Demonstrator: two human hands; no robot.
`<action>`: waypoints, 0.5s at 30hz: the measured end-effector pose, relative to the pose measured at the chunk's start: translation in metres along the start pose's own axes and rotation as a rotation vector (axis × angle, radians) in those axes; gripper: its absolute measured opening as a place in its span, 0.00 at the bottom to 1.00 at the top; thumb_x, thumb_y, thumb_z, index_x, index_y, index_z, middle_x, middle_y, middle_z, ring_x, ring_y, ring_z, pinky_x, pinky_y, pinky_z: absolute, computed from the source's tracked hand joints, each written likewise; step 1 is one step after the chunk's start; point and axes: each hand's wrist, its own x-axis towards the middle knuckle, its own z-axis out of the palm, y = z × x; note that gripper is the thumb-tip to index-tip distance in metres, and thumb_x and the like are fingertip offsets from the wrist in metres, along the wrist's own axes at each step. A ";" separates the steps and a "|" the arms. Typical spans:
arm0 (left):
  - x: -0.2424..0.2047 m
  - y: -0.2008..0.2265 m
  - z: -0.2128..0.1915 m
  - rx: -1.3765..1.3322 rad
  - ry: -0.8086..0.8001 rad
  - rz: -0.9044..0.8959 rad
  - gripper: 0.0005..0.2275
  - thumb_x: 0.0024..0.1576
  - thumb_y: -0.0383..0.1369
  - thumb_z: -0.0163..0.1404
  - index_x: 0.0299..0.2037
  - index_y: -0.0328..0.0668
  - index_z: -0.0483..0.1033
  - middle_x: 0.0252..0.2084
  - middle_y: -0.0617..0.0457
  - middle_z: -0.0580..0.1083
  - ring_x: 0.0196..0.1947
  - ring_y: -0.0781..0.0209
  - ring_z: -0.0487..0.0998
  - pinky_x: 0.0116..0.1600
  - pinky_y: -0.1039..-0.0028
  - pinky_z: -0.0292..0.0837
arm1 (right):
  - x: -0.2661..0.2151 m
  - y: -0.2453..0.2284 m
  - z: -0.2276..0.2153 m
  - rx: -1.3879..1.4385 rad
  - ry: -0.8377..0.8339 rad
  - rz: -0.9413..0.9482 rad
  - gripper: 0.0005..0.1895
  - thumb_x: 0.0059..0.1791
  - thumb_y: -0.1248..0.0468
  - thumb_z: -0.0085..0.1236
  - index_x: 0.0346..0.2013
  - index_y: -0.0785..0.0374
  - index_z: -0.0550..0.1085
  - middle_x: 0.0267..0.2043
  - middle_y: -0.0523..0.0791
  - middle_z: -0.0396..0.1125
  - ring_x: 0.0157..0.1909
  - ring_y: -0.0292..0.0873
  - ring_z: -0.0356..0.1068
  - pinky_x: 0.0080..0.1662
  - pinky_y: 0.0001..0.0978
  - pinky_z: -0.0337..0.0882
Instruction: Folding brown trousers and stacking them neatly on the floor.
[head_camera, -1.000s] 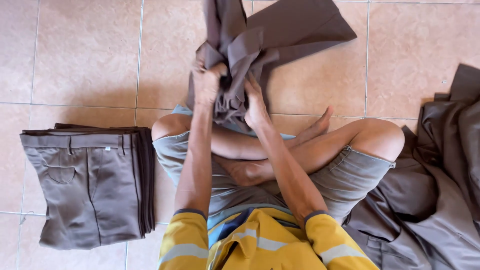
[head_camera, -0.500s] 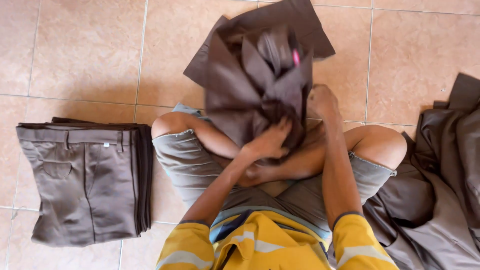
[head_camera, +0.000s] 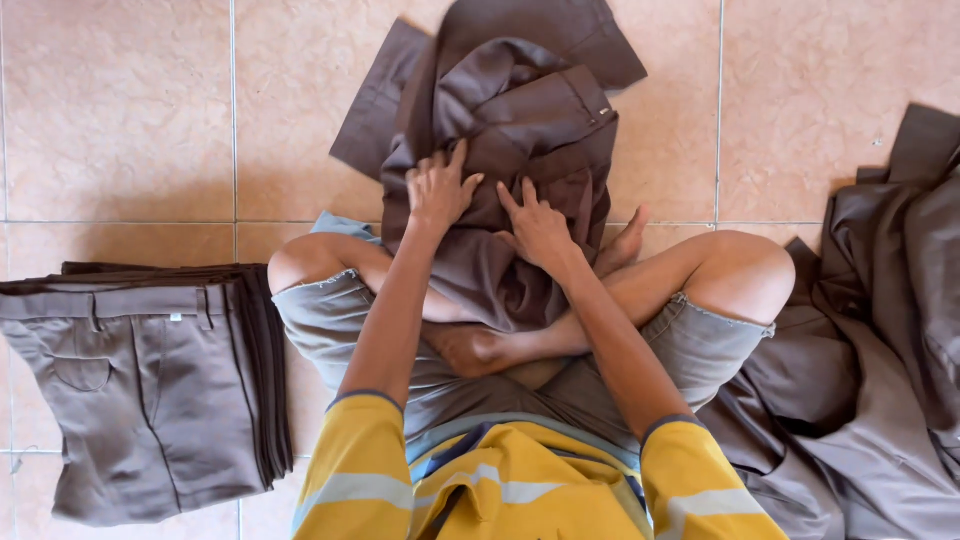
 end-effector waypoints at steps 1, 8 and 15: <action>0.002 -0.012 0.013 -0.001 0.000 0.001 0.32 0.61 0.61 0.45 0.74 0.68 0.56 0.58 0.47 0.73 0.60 0.40 0.73 0.59 0.47 0.65 | -0.002 0.006 -0.009 -0.001 0.000 0.001 0.43 0.51 0.45 0.58 0.77 0.49 0.53 0.71 0.64 0.52 0.50 0.66 0.74 0.47 0.59 0.78; -0.042 -0.092 -0.016 -0.120 -0.127 -0.417 0.25 0.51 0.62 0.57 0.44 0.52 0.80 0.40 0.43 0.79 0.45 0.35 0.81 0.48 0.48 0.74 | -0.005 0.007 -0.017 0.236 -0.071 0.084 0.37 0.51 0.40 0.57 0.68 0.55 0.64 0.63 0.55 0.61 0.47 0.69 0.74 0.49 0.62 0.75; -0.010 -0.015 -0.078 -0.019 0.535 -0.050 0.13 0.51 0.44 0.63 0.38 0.48 0.80 0.40 0.50 0.74 0.40 0.46 0.79 0.46 0.57 0.72 | -0.013 0.020 -0.045 0.153 -0.324 0.110 0.40 0.47 0.29 0.51 0.29 0.66 0.81 0.31 0.57 0.75 0.41 0.62 0.77 0.45 0.55 0.76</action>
